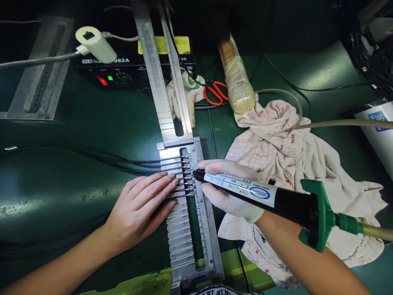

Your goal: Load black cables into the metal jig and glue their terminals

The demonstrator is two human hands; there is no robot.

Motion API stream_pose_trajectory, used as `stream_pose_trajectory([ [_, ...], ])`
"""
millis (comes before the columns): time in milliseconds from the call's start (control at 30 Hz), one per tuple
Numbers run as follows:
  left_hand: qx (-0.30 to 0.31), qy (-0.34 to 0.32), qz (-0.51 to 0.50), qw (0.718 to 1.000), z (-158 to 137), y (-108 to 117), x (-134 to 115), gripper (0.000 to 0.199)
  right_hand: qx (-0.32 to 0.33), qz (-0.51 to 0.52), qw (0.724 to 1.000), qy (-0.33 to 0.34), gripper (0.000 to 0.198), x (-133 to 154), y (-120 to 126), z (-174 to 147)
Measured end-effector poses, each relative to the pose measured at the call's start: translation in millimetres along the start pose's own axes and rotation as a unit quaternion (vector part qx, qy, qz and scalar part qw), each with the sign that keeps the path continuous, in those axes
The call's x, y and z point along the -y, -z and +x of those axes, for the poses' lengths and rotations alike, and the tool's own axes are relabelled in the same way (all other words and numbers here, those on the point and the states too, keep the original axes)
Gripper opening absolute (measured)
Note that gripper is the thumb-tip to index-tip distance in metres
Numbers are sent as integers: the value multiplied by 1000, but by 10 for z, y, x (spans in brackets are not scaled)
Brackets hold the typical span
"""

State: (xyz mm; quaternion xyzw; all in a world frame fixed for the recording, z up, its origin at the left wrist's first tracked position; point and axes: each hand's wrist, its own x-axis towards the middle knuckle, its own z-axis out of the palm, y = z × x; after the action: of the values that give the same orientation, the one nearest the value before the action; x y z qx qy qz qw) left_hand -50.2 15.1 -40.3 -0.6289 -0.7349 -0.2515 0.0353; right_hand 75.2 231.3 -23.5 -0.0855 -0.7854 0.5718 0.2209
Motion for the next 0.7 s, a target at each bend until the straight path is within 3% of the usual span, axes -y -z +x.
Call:
stream_pose_trajectory([
  [700, 0, 1, -2, 1000, -18, 5, -2, 39, 9, 6, 1000, -1, 27, 5, -4, -3],
])
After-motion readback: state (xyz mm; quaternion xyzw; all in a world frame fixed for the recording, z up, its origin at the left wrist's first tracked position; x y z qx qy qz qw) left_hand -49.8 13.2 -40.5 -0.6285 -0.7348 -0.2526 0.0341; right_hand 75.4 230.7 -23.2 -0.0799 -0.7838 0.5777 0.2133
